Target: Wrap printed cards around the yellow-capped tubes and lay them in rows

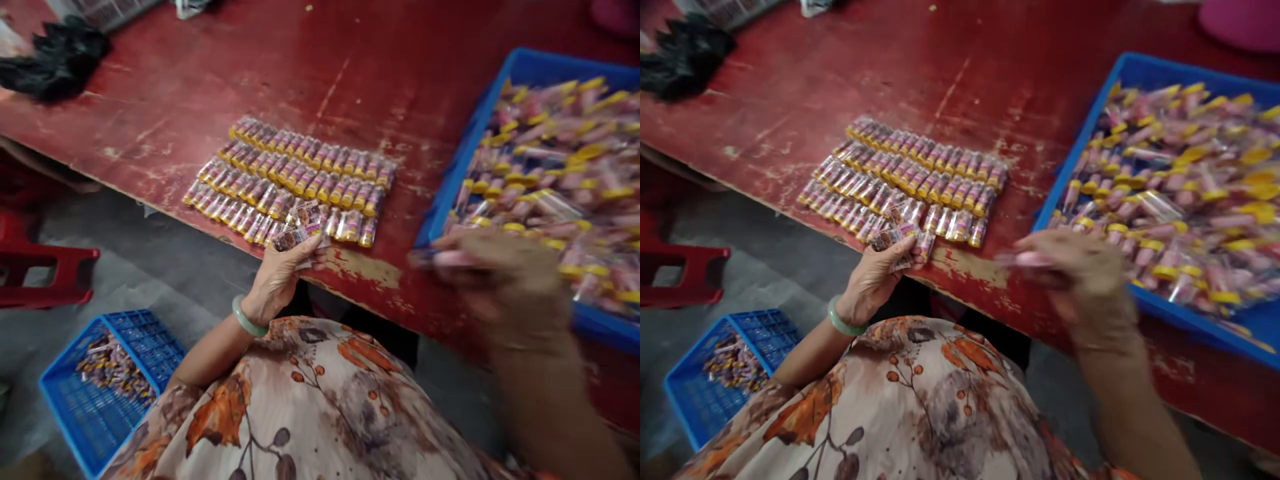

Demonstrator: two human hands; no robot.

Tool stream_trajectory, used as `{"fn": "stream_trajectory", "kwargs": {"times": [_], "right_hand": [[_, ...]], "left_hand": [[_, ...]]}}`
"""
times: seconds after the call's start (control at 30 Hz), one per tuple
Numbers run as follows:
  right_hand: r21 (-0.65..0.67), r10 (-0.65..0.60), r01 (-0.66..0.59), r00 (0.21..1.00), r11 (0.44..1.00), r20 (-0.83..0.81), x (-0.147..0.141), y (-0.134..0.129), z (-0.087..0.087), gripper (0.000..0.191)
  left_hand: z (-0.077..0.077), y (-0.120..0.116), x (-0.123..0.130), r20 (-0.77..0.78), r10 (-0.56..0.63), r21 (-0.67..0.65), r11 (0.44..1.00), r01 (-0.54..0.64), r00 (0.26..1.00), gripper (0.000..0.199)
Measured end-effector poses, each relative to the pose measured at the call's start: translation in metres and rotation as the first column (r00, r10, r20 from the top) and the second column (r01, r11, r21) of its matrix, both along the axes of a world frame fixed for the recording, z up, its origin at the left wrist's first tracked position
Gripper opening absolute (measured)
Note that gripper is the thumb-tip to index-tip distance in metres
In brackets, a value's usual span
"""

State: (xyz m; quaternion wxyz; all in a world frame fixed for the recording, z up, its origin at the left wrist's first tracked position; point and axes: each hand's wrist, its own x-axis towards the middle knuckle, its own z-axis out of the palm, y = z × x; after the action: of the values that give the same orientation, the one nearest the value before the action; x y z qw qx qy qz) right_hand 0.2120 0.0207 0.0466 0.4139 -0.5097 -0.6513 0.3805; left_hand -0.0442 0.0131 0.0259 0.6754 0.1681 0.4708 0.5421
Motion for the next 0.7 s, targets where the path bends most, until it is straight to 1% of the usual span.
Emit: {"fn": "stream_trajectory", "kwargs": {"times": [0.03,0.07,0.1,0.13,0.2,0.27,0.37,0.47,0.57,0.63,0.7], "right_hand": [[-0.117,0.036,-0.038,0.999,0.992,-0.027,-0.014,0.004,-0.007,0.025],[-0.228,0.101,-0.107,0.994,0.968,-0.035,-0.028,0.007,-0.011,0.025],[-0.295,0.145,-0.149,0.989,0.944,-0.036,-0.042,0.009,-0.013,0.024],[-0.331,0.169,-0.172,0.985,0.928,-0.037,-0.054,0.01,-0.012,0.024],[-0.314,0.167,-0.168,0.986,0.935,-0.028,-0.07,0.012,-0.009,0.02],[-0.302,0.161,-0.165,0.986,0.939,-0.037,-0.077,0.013,-0.008,0.016],[-0.318,0.183,-0.187,0.982,0.929,-0.041,-0.075,0.017,-0.01,0.017],[-0.328,0.171,-0.175,0.984,0.928,-0.039,-0.07,0.018,-0.013,0.018],[-0.382,0.153,-0.169,0.986,0.909,-0.073,-0.067,0.018,-0.013,0.017],[-0.41,0.164,-0.192,0.981,0.892,-0.102,-0.066,0.018,-0.011,0.016],[-0.409,0.181,-0.208,0.978,0.888,-0.104,-0.066,0.018,-0.01,0.016]], "left_hand": [[-0.001,0.0,0.006,-0.011,-0.009,-0.006,1.0,0.009,1.0,0.024],[-0.001,-0.001,0.012,-0.022,-0.018,-0.01,1.0,0.018,1.0,0.024],[-0.001,-0.002,0.017,-0.029,-0.026,-0.011,1.0,0.026,0.999,0.025],[0.0,-0.003,0.021,-0.029,-0.035,-0.01,0.999,0.035,0.999,0.025],[0.001,-0.005,0.028,-0.02,-0.046,-0.011,0.999,0.046,0.999,0.024],[0.002,-0.006,0.033,-0.017,-0.042,-0.014,0.999,0.042,0.999,0.021],[0.001,-0.009,0.035,-0.025,-0.031,-0.021,0.999,0.031,0.999,0.023],[0.0,-0.011,0.034,-0.012,-0.067,-0.051,0.996,0.066,0.998,0.029],[-0.002,-0.009,0.031,-0.001,-0.094,-0.073,0.993,0.094,0.996,0.03],[-0.004,-0.007,0.029,0.002,-0.083,-0.066,0.994,0.083,0.997,0.029],[-0.005,-0.005,0.027,0.007,-0.056,-0.062,0.997,0.056,0.998,0.029]]}}
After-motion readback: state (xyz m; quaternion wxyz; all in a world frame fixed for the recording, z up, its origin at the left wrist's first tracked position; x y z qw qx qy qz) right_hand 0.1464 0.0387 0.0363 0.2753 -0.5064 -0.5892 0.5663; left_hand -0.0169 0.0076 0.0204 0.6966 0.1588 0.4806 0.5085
